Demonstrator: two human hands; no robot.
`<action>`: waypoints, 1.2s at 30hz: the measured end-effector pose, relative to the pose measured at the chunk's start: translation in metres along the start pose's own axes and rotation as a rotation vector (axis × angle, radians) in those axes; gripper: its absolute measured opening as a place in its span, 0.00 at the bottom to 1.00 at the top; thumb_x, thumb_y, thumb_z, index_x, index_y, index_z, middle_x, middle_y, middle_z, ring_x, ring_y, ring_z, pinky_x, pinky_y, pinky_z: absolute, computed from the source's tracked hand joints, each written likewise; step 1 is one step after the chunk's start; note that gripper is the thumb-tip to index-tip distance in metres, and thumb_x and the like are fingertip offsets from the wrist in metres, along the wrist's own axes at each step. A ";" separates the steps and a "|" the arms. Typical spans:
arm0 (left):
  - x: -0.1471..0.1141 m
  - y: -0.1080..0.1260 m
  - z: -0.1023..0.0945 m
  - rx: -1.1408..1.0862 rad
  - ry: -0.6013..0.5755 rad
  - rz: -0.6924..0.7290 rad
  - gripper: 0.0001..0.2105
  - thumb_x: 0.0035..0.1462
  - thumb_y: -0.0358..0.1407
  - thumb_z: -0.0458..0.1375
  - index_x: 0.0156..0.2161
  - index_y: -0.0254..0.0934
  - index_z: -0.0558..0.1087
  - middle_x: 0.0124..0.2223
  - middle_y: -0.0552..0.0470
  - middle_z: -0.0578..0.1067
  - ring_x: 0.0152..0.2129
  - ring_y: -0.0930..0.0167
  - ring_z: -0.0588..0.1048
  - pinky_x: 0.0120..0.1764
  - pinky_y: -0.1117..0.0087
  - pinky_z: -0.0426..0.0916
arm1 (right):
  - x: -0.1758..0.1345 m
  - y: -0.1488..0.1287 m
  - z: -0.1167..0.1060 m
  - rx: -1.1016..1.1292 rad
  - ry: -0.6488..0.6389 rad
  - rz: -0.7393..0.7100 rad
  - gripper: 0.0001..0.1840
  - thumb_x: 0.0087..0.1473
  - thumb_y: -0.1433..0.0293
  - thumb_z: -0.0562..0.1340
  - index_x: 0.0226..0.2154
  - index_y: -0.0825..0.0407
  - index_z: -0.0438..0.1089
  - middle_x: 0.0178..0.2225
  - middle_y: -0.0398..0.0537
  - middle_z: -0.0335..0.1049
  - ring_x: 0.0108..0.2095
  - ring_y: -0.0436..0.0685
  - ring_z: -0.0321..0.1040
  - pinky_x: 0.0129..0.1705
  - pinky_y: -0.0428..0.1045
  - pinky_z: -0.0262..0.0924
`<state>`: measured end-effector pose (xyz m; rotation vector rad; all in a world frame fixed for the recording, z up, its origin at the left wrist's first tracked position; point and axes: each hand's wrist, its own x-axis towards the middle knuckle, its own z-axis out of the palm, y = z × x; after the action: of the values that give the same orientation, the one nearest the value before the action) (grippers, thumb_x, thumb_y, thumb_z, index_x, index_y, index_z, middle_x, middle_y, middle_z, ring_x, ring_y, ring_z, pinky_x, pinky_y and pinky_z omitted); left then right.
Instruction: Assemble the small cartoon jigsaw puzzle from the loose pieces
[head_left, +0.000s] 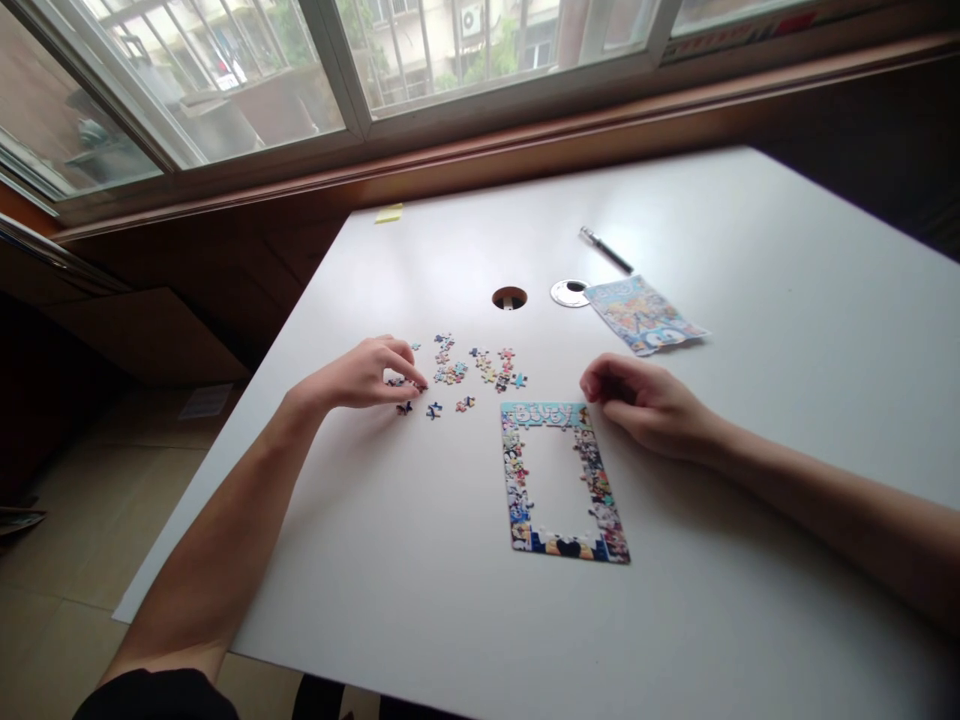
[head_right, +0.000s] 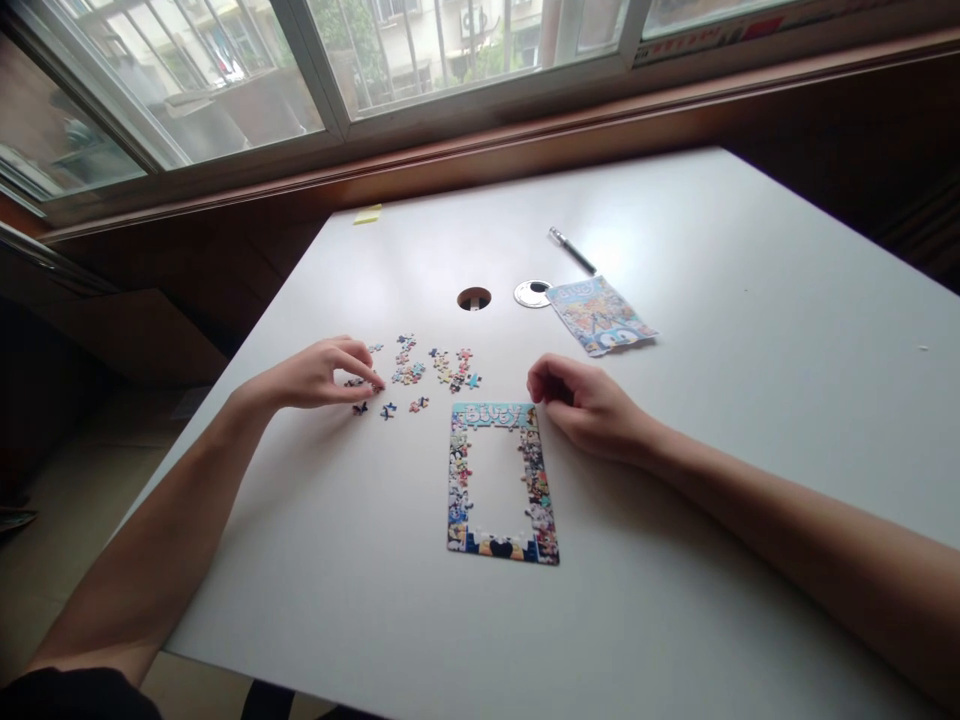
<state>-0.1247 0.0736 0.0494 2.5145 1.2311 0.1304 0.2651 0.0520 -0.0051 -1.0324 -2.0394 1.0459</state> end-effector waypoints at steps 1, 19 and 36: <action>0.000 -0.001 0.000 -0.007 0.008 -0.009 0.09 0.57 0.41 0.60 0.40 0.49 0.82 0.40 0.51 0.77 0.39 0.66 0.74 0.46 0.66 0.67 | 0.000 -0.001 0.000 -0.003 -0.001 0.005 0.16 0.42 0.83 0.55 0.31 0.47 0.65 0.30 0.43 0.65 0.33 0.55 0.63 0.36 0.51 0.59; 0.004 -0.034 0.025 -0.056 0.404 -0.090 0.09 0.59 0.38 0.58 0.36 0.39 0.80 0.41 0.49 0.80 0.37 0.68 0.78 0.42 0.68 0.72 | 0.000 -0.003 0.000 -0.025 0.005 0.048 0.14 0.42 0.80 0.56 0.31 0.46 0.65 0.30 0.43 0.66 0.33 0.56 0.64 0.35 0.51 0.61; 0.012 0.000 0.025 -0.406 0.495 -0.081 0.10 0.56 0.36 0.63 0.42 0.33 0.75 0.38 0.47 0.80 0.35 0.68 0.80 0.44 0.66 0.77 | 0.001 -0.002 0.000 -0.026 0.001 -0.025 0.16 0.42 0.83 0.54 0.31 0.48 0.64 0.30 0.43 0.65 0.31 0.54 0.63 0.33 0.51 0.58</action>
<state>-0.1114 0.0764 0.0254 2.1334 1.3125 0.9285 0.2642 0.0519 -0.0036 -1.0181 -2.0650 1.0088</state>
